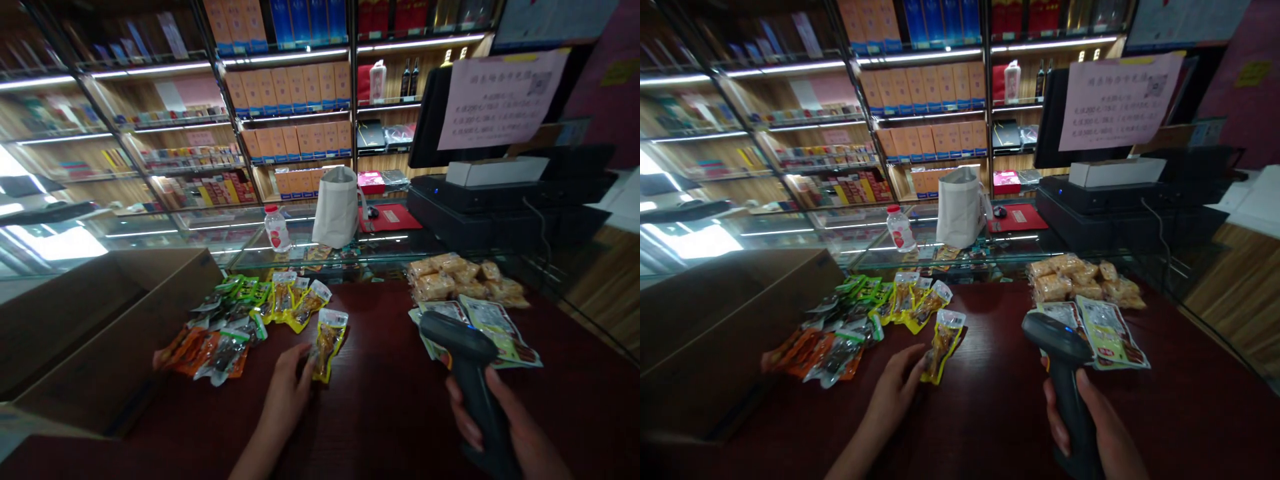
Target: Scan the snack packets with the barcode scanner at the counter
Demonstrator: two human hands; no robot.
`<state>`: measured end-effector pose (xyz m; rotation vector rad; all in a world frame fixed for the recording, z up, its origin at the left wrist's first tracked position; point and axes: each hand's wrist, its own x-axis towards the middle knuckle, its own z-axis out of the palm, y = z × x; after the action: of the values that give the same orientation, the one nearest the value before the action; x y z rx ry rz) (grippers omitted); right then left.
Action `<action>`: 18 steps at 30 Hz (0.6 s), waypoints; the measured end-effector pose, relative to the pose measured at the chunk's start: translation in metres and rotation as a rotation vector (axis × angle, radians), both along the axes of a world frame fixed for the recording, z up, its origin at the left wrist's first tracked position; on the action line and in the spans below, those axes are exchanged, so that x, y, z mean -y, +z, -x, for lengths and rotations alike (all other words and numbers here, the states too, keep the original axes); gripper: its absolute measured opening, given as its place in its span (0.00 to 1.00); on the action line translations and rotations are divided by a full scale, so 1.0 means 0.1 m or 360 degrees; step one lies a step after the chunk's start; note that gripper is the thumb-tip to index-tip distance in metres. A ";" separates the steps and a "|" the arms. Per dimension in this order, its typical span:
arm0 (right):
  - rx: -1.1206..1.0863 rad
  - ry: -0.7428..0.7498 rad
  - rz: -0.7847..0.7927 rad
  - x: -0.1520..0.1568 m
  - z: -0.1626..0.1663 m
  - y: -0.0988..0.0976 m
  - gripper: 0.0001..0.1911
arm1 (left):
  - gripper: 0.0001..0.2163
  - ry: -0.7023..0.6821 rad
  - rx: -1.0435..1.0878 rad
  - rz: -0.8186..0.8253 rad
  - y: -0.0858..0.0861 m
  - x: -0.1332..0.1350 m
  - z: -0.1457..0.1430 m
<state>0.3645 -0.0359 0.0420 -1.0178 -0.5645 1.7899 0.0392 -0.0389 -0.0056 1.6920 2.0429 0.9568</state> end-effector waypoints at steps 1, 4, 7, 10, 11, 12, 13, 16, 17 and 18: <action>0.0000 0.0009 -0.0023 0.00 0.03 0.01 0.27 | 0.20 0.0094 -0.0104 0.0066 0.02 -0.04 -0.04; -0.0062 0.0122 -0.0059 0.01 0.05 -0.02 0.24 | 0.21 0.0187 -0.0400 0.0340 0.10 -0.17 -0.17; -0.0133 0.0195 -0.0057 0.02 0.00 -0.08 0.23 | 0.12 0.0144 -0.0512 0.0479 0.18 -0.23 -0.25; -0.0148 0.0186 -0.0075 0.01 -0.04 -0.13 0.23 | 0.10 0.0093 -0.0372 0.0505 0.19 -0.22 -0.28; -0.0149 0.0178 -0.0085 0.01 -0.04 -0.14 0.24 | 0.11 0.0078 -0.0268 0.0498 0.17 -0.22 -0.29; -0.0147 0.0166 -0.0089 0.01 -0.05 -0.15 0.24 | 0.13 0.0058 -0.0138 0.0477 0.13 -0.21 -0.31; -0.0144 0.0159 -0.0088 0.00 -0.05 -0.15 0.25 | 0.15 0.0036 0.0010 0.0434 0.10 -0.20 -0.34; -0.0097 0.0104 -0.0105 0.01 -0.04 -0.13 0.23 | 0.17 -0.0046 0.0527 0.0283 -0.05 -0.17 -0.48; -0.0068 0.0079 -0.0122 0.01 -0.04 -0.12 0.23 | 0.17 -0.0069 0.0694 0.0253 -0.10 -0.16 -0.55; -0.0033 0.0052 -0.0143 0.01 -0.03 -0.10 0.22 | 0.17 -0.0089 0.0862 0.0230 -0.15 -0.15 -0.62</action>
<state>0.3670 -0.0373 0.0324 -0.9323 -0.6460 1.7854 0.1012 -0.0234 -0.0207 1.2358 1.6510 1.0760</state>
